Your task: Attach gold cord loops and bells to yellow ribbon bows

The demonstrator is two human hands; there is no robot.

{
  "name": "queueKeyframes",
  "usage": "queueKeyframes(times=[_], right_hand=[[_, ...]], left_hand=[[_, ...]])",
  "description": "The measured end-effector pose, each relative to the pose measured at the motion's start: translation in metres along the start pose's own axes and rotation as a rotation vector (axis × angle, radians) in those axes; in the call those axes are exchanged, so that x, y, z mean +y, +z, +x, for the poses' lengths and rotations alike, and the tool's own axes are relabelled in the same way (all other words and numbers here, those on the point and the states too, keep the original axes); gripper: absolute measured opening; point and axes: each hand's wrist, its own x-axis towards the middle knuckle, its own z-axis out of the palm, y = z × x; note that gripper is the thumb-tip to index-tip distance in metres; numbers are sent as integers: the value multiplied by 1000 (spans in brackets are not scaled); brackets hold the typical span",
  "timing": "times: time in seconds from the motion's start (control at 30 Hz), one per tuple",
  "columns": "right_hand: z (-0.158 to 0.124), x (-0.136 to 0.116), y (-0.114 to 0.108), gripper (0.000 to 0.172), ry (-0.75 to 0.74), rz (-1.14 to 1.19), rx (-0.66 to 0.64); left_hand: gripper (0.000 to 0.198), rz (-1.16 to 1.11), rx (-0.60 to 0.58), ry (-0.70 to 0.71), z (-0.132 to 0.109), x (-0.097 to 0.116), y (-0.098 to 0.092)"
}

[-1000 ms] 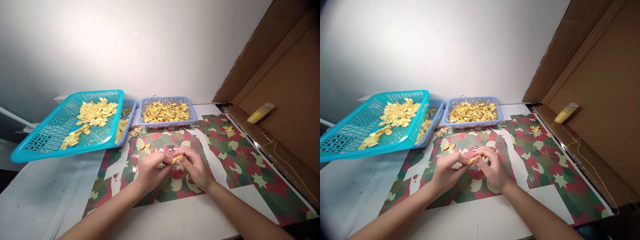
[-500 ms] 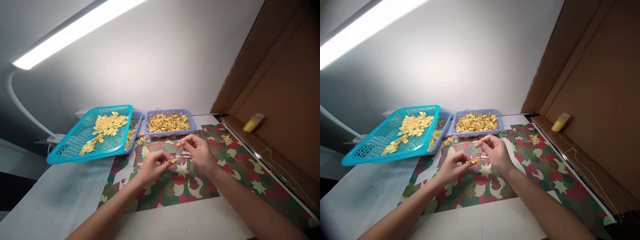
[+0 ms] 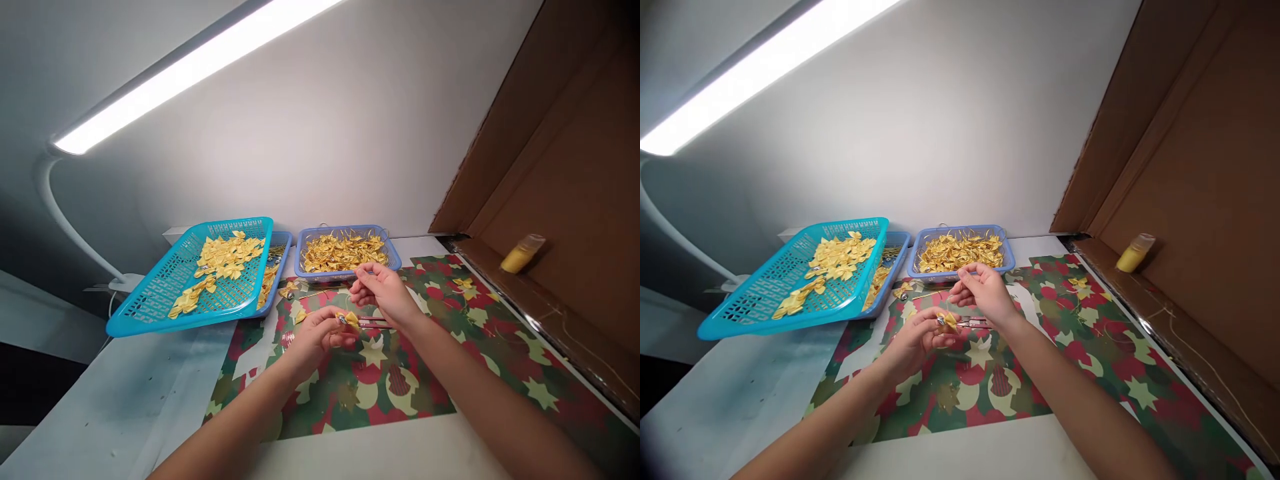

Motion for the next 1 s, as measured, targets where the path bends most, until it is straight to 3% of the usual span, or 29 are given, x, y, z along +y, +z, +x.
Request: queueKeyframes(times=[0.2, 0.37, 0.6, 0.9, 1.0], right_hand=[[1, 10, -5, 48, 16, 2, 33], [3, 11, -6, 46, 22, -11, 55], [3, 12, -9, 41, 10, -42, 75], [-4, -1, -10, 33, 137, 76, -61], [-7, -3, -11, 30, 181, 107, -97]], left_hand=[[15, -224, 148, -36, 3, -2, 1], [25, -229, 84, -50, 2, -3, -1], [35, -11, -7, -15, -1, -6, -1], [22, 346, -15, 247, -5, -8, -1], [12, 646, 7, 469, -7, -9, -3]])
